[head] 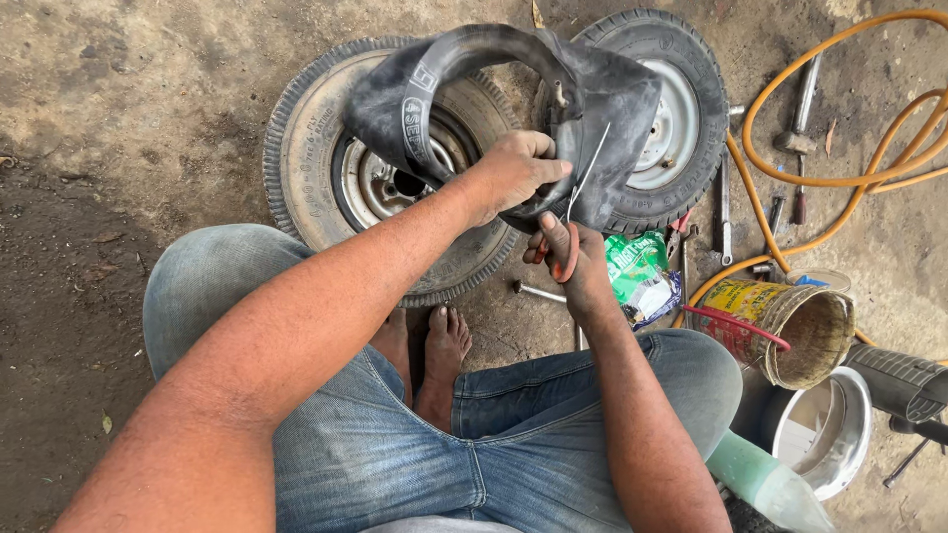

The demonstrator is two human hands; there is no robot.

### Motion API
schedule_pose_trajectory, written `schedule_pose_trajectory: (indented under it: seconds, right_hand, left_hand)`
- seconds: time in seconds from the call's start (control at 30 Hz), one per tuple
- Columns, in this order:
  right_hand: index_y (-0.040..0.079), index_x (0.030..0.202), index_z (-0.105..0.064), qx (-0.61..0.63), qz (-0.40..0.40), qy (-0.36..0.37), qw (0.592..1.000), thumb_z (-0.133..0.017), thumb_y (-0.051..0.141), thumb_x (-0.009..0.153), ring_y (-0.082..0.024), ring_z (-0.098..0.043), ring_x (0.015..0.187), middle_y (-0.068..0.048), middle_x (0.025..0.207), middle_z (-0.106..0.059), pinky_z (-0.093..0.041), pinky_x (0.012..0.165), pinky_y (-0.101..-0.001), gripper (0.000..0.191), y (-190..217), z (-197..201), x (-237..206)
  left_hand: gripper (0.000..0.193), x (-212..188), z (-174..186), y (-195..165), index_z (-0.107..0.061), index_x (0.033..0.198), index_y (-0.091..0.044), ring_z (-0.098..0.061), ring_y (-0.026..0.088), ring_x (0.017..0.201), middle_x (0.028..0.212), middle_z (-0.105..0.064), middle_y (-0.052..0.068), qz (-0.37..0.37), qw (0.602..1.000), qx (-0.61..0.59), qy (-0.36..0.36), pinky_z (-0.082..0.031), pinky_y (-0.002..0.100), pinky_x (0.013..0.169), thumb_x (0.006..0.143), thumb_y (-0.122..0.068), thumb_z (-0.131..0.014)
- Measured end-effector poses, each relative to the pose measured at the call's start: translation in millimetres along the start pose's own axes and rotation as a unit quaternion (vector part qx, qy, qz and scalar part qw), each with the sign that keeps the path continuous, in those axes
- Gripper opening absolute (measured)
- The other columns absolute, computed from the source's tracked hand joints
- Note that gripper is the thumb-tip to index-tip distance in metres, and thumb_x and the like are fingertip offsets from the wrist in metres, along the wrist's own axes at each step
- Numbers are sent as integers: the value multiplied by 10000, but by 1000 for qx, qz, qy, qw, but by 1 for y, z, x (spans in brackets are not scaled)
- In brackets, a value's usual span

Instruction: The person cuts a piece of rubber from a tire using scissors and then inserts it into another tire. The person uses scissors to cut the rubber and then places it inside the tire.

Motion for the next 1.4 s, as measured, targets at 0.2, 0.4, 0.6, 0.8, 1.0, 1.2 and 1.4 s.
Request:
schedule_pose_trajectory:
  seconds: [0.2,0.4,0.6,0.8,1.0,1.2,1.4]
  right_hand:
    - [32,915,-733,-133,14,-7,991,-754,557,847,-108,-629,651,-46,745,-719,-490,595,-257,530,21,15,2]
    - [-6,807,-734,-181,36,-103,977,-816,507,863,-90,-591,531,-90,642,-680,-428,486,-240,523,33,27,-8]
    - [-22,816,-655,-340,226,-104,907,-856,518,877,-99,-613,584,-52,647,-668,-485,495,-300,579,74,23,-14]
    - [-18,682,-661,-390,150,-151,896,-867,506,844,-143,-576,506,-72,561,-629,-444,509,-343,586,60,32,-13]
    - [51,774,-686,-204,124,-38,970,-825,473,842,-69,-611,560,-6,615,-665,-447,503,-248,450,42,16,-9]
    - [6,815,-695,-316,86,-87,941,-880,488,800,-191,-582,635,-77,659,-642,-459,568,-353,517,46,30,-9]
    - [-10,873,-625,-535,306,-149,774,-952,584,671,-381,-608,872,-167,862,-675,-497,776,-497,707,98,22,-27]
  left_hand:
    - [203,-4,3,-32,-678,813,4,-658,166,681,741,-687,99,-145,972,179,-39,-522,370,652,824,-160,-795]
    - [219,-10,5,-56,-673,808,-3,-698,212,700,742,-701,133,-153,964,213,-50,-533,391,672,808,-175,-808]
    - [177,-15,-5,-64,-684,791,-33,-709,173,718,754,-715,87,-176,961,214,-14,-550,362,654,779,-163,-803]
    - [207,-13,0,-56,-691,822,-26,-682,182,707,767,-717,96,-123,974,191,5,-543,349,644,826,-197,-808]
    - [235,-17,-7,-33,-691,934,-16,-669,186,626,756,-697,100,53,952,-279,118,-549,325,555,851,-233,-721]
    - [353,-1,15,-48,-706,1119,9,-704,106,884,993,-744,54,-31,996,-59,52,-617,262,791,829,-183,-766]
    - [500,-9,1,-52,-615,1223,57,-695,153,933,1036,-716,89,-8,997,-45,67,-625,313,813,804,-150,-793]
Point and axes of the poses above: each hand's wrist, its own x-axis towards the middle knuckle, its own z-axis out of the back of the hand, y = z × x, the point moved 9 cm from there along x, towards the middle knuckle
